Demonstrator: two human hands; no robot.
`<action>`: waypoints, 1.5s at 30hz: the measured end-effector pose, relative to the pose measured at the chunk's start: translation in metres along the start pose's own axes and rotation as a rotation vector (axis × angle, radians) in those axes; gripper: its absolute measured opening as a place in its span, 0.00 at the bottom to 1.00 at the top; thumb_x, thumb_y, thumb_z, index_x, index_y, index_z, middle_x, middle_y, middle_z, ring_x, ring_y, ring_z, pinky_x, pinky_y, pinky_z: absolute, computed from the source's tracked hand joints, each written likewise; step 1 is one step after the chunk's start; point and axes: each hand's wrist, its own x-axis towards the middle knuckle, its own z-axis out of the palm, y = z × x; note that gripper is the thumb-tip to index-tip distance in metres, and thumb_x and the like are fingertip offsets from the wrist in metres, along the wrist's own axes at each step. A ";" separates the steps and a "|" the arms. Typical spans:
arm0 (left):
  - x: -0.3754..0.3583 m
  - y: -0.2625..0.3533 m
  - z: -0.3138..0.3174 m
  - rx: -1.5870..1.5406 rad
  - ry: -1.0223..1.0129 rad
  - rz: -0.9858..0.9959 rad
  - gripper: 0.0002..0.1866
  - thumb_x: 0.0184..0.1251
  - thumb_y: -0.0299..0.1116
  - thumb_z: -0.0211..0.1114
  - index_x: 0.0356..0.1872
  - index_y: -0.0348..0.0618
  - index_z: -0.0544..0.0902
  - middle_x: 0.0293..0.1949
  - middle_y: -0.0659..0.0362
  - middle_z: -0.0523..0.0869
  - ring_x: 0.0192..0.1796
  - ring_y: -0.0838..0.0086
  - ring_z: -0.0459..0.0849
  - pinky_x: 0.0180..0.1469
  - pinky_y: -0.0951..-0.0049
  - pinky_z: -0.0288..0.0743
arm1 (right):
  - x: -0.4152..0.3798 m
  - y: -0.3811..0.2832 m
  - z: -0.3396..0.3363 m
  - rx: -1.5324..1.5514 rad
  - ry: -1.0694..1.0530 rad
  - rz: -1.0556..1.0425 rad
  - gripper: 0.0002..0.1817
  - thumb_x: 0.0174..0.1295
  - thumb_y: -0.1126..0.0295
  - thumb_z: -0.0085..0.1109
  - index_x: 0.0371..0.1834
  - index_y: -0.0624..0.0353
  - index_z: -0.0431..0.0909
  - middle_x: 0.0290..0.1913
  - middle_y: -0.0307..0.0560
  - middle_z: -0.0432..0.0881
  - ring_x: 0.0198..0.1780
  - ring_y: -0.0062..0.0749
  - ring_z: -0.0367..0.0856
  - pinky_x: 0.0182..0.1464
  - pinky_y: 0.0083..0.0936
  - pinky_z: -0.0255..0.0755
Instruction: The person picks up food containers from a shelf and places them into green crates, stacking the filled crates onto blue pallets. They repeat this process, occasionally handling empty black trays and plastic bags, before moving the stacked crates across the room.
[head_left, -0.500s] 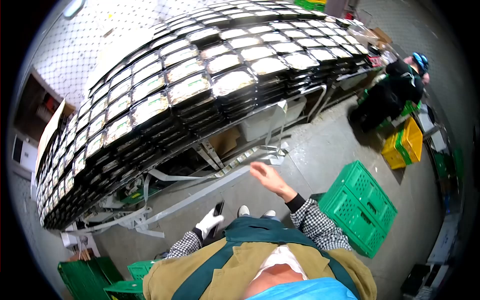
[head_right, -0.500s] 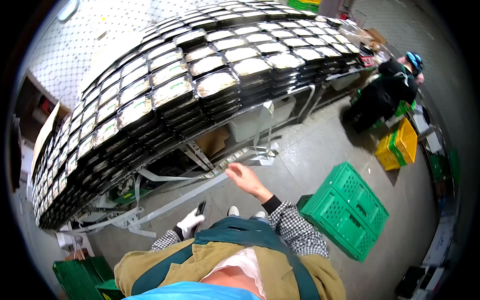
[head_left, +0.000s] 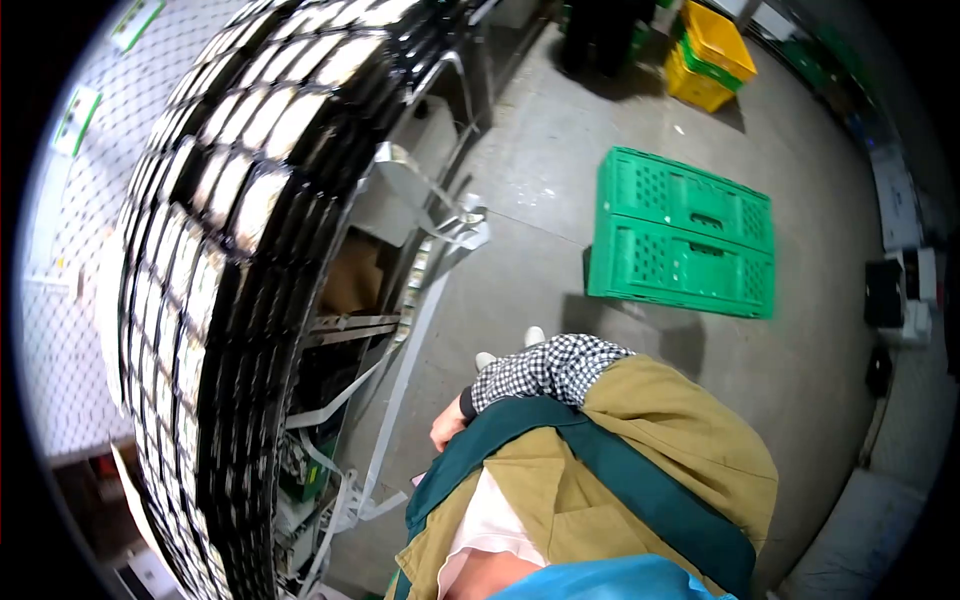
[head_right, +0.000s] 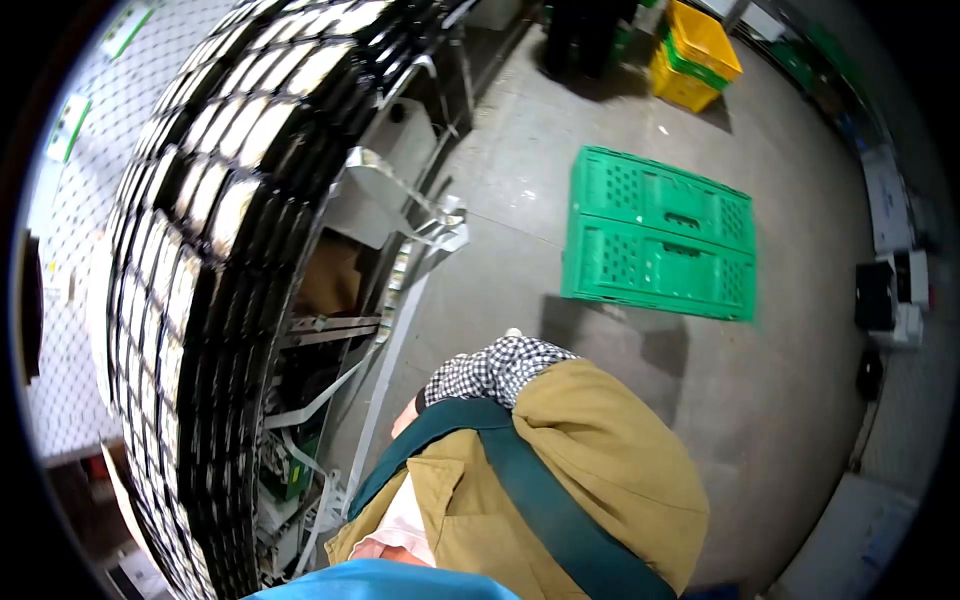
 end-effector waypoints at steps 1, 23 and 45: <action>0.002 0.007 0.006 0.004 0.001 0.013 0.27 0.59 0.38 0.63 0.57 0.36 0.70 0.41 0.56 0.79 0.42 0.74 0.76 0.47 0.74 0.71 | -0.008 -0.005 0.001 -0.029 0.081 -0.008 0.14 0.48 0.63 0.57 0.31 0.65 0.77 0.31 0.61 0.79 0.38 0.55 0.77 0.39 0.43 0.69; 0.047 0.056 0.062 -0.009 0.007 0.115 0.24 0.62 0.37 0.61 0.56 0.35 0.71 0.43 0.55 0.79 0.45 0.72 0.76 0.50 0.72 0.71 | -0.096 -0.083 -0.031 0.074 0.634 -0.105 0.16 0.68 0.61 0.43 0.37 0.64 0.71 0.35 0.52 0.72 0.41 0.45 0.72 0.45 0.33 0.66; 0.021 0.051 0.086 -0.075 0.204 0.166 0.21 0.65 0.37 0.59 0.54 0.34 0.72 0.45 0.53 0.79 0.48 0.71 0.77 0.53 0.70 0.71 | -0.202 -0.110 0.015 -0.235 0.791 0.185 0.11 0.60 0.64 0.52 0.42 0.55 0.73 0.41 0.48 0.76 0.47 0.44 0.74 0.44 0.38 0.71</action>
